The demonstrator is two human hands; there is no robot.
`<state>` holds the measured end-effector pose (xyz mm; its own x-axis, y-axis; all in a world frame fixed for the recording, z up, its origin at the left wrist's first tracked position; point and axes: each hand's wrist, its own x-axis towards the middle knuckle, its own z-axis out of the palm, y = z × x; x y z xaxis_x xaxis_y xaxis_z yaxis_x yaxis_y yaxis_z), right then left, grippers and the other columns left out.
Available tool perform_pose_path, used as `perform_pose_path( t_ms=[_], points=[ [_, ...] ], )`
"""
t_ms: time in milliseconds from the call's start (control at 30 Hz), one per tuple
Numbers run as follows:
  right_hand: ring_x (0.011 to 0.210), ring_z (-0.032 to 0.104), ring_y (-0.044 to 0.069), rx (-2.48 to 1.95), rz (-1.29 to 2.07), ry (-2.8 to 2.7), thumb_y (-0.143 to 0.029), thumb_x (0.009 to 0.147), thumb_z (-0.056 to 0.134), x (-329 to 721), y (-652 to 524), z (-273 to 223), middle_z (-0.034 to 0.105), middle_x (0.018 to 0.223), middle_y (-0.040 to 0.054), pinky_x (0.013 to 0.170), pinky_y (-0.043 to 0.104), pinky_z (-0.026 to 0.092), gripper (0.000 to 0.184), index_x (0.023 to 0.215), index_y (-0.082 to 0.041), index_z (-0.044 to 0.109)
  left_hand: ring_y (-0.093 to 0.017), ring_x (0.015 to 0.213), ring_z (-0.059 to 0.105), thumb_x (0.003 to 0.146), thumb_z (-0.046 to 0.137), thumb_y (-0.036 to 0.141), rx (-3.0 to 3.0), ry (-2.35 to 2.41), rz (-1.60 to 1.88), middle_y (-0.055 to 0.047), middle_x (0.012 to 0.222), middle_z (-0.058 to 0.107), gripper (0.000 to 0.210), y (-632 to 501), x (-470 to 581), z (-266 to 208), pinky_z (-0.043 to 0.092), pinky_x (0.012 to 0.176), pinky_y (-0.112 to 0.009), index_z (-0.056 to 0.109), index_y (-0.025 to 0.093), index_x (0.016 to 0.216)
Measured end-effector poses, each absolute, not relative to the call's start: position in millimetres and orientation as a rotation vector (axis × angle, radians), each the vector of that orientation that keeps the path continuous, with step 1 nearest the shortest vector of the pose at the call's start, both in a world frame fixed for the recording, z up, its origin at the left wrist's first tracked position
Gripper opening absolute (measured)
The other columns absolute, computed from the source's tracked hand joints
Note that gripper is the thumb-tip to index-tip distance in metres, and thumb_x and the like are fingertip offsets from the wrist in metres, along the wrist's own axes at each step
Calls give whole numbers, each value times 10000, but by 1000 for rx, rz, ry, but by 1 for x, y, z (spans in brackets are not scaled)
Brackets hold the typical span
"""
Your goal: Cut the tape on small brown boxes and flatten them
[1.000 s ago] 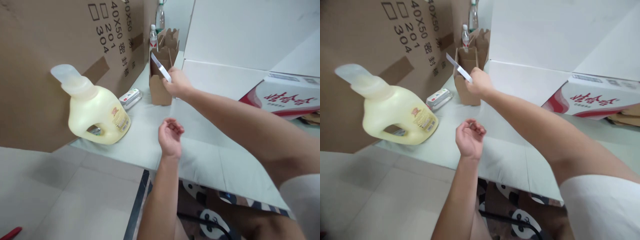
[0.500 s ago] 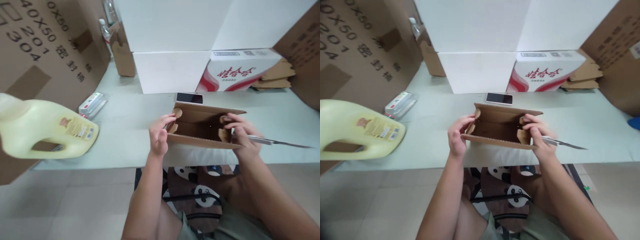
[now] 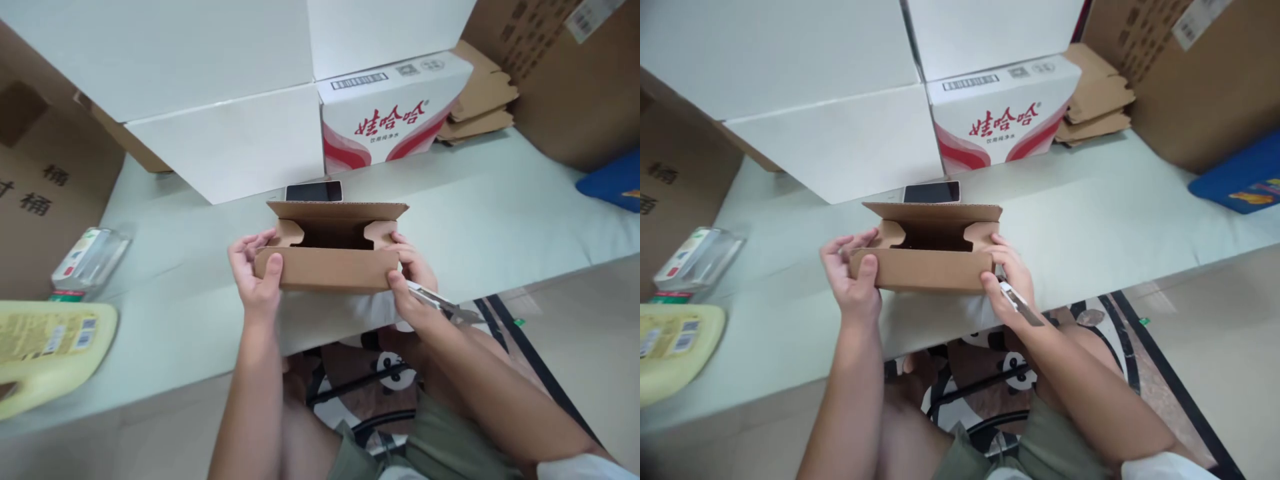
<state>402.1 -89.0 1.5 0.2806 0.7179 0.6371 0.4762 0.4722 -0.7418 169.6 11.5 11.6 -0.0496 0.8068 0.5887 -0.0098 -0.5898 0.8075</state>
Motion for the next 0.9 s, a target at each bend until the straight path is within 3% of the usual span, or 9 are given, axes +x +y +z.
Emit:
perform_pose_path(
  t_ms=[100,167,267,367,433,567,700,833,900],
  points=[
    [1404,506,300,-1192,266,-1214,-357,955,579,406,-88,0,579,1364,103,1156,577,446,395,1344,-307,531,-239,1228,656,852,763,394,1660,819,1636,-70,1270,680,436,12,174,8,450,1137,-467,562,283,1223],
    [1510,367,301,-1187,362,-1183,-359,927,591,414,-86,0,379,1588,85,1184,566,415,568,1468,-350,415,-271,1285,617,837,764,425,1691,817,1562,-80,1363,623,483,11,175,6,433,1151,-489,560,296,1256],
    [1588,211,305,-1146,513,-1221,-409,883,605,428,-82,0,193,1710,21,1240,567,330,772,1571,-391,255,-308,1349,564,838,743,466,1729,827,1481,-87,1501,519,583,8,174,4,409,1167,-527,517,335,1359],
    [1521,360,301,-1082,547,-1238,-422,847,621,436,-79,1,357,1636,17,1228,566,347,857,1590,-426,194,-320,1437,478,830,744,489,1797,822,1505,-73,1605,414,717,7,173,5,355,1211,-542,437,378,1468],
    [1463,433,298,-1083,504,-1259,-393,846,627,437,-79,3,467,1533,10,1221,559,358,704,1507,-433,388,-319,1473,439,833,735,509,1843,844,1533,-64,1615,416,721,5,173,8,341,1227,-539,442,379,1479],
    [1453,434,323,-1158,395,-1317,-380,891,592,435,-83,8,553,1409,32,1259,578,278,263,1120,-331,712,-283,1378,557,949,611,416,2000,925,1390,-57,1378,663,294,-1,174,19,393,1209,-519,721,302,1197],
    [1467,434,339,-1174,398,-1346,-468,908,565,436,-83,7,586,1426,51,1253,605,278,297,1107,-311,720,-255,1273,641,957,598,349,2024,964,1407,-46,1253,740,234,-5,176,25,437,1188,-506,796,280,1062],
    [1447,486,319,-1115,543,-1118,-532,897,549,449,-77,-13,474,1590,36,1149,565,439,486,1352,-365,579,-262,1243,654,880,664,349,1795,1046,1445,-46,1235,753,204,3,168,21,465,1162,-484,815,269,991],
    [1382,559,309,-1167,631,-984,-555,899,543,452,-73,-25,533,1545,56,1103,549,481,480,1328,-346,587,-269,1261,640,830,678,326,1568,1100,1521,-50,1223,754,189,13,158,16,465,1158,-467,809,253,944]
  ],
)
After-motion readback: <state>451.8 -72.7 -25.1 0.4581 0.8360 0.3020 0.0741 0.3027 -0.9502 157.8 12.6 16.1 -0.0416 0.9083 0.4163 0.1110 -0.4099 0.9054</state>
